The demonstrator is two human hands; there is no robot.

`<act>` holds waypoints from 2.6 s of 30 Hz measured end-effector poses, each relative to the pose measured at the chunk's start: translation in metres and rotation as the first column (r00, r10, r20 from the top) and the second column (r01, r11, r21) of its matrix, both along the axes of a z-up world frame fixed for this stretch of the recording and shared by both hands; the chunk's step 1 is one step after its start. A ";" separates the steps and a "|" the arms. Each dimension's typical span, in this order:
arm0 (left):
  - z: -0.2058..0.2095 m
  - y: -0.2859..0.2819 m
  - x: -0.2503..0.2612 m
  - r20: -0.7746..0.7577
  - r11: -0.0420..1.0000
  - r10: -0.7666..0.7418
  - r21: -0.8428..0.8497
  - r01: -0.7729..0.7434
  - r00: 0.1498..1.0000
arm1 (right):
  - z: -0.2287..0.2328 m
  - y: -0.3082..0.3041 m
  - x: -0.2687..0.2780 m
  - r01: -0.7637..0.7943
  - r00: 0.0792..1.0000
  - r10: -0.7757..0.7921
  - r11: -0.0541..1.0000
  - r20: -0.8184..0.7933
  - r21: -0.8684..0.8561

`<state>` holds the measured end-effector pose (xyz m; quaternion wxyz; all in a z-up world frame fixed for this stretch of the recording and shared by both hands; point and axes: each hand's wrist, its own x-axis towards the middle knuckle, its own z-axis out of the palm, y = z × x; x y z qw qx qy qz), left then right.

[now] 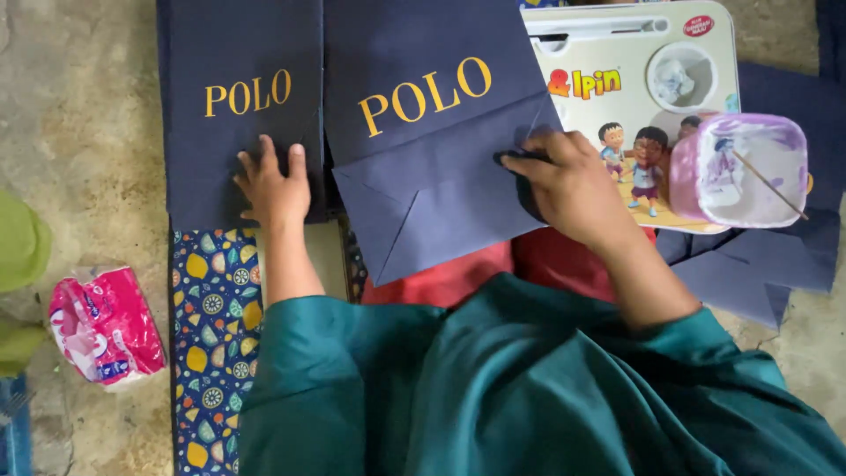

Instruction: Applying glue to paper templates and folding them to assemble shopping bags

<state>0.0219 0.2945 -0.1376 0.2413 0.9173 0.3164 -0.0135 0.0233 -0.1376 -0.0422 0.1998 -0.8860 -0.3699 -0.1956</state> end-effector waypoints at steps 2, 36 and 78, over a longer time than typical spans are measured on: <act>0.002 -0.016 -0.007 -0.017 1.000 0.014 -0.019 -0.014 1.000 | 0.001 0.008 -0.006 0.064 0.998 -0.062 0.994 0.032 -0.092; -0.055 -0.021 -0.014 -0.017 0.943 -0.206 0.264 0.203 0.978 | -0.039 -0.067 0.001 0.476 0.840 -0.472 0.878 -0.269 -0.054; -0.091 0.039 -0.004 0.350 0.414 0.897 -0.879 -0.237 0.269 | -0.029 0.066 -0.009 0.412 0.575 0.153 0.794 -0.803 0.447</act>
